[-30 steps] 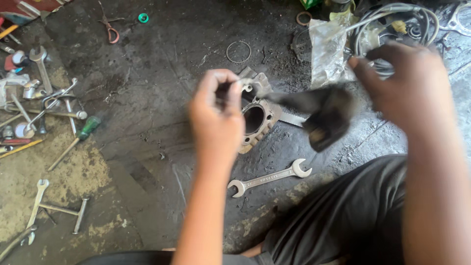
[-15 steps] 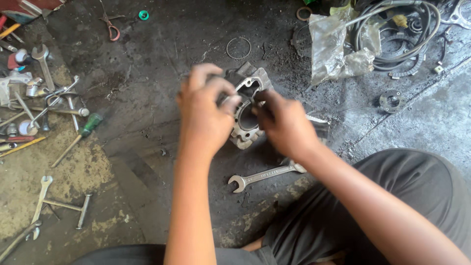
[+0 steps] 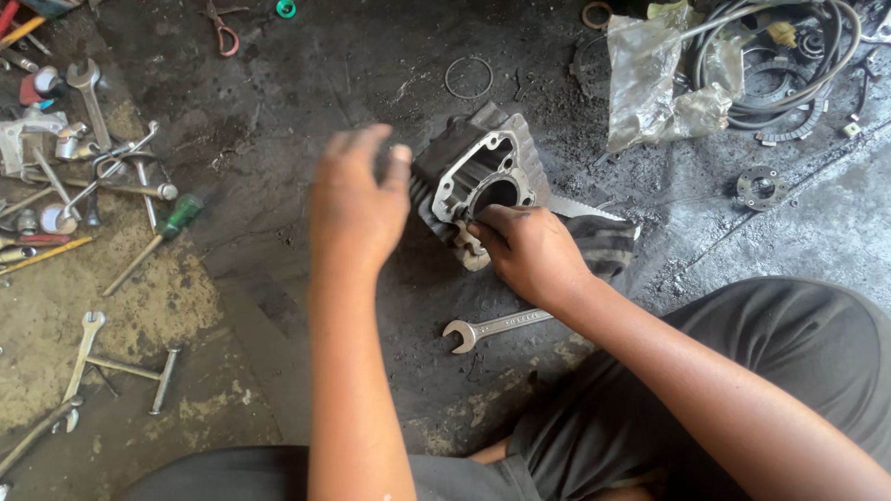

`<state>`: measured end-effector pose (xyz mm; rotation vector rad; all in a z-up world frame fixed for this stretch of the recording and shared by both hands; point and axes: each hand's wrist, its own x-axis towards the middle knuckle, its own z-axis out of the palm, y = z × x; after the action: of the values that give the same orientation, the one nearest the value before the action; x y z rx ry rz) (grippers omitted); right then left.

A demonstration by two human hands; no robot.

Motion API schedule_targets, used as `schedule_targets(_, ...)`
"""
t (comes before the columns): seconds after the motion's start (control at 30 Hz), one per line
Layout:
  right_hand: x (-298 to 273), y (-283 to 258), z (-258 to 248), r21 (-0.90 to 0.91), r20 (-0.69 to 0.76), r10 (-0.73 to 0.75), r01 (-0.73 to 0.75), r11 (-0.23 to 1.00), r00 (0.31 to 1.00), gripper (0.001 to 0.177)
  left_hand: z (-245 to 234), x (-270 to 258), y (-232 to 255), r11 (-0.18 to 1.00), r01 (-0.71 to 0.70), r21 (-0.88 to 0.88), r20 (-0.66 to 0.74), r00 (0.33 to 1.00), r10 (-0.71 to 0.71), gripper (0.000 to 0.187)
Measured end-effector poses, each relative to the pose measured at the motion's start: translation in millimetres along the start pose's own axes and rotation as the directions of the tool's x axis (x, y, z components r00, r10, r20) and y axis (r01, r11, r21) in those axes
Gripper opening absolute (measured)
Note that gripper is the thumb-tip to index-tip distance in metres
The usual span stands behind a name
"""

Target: The person sits on the floor and cleans a metal engine cylinder block using a rag. They wipe the exterior surfaces and the inner bore of the cylinder repeatedly, rotating the part to access different areas.

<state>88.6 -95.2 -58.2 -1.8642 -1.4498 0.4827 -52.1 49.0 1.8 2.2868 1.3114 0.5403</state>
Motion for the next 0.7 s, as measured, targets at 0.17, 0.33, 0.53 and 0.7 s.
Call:
schedule_targets(0.17,7.6,-0.3,4.4,-0.015,0.008,0.053,-0.053,0.998,0.999,0.023,24.5,-5.8,8.4,0.992,-0.009,-0.125,0.163,0.986,0.029,0.04)
schedule_targets(0.33,10.8,8.7,7.9,0.243,0.056,0.228,-0.235,0.941,0.972,0.02,23.5,-3.2,8.9,0.992,0.006,-0.125,0.187,0.982,0.017,0.041)
schedule_targets(0.53,15.4,27.6,20.0,0.532,0.191,0.368,-0.411,0.74,0.91,0.023,19.2,-4.9,16.7,0.992,0.036,-0.118,0.203,0.979,-0.011,0.041)
schedule_targets(0.7,9.7,11.9,11.1,0.132,-0.113,0.076,-0.061,0.989,0.991,0.019,17.1,-3.2,21.3,0.995,0.042,-0.09,0.221,0.975,-0.021,0.041)
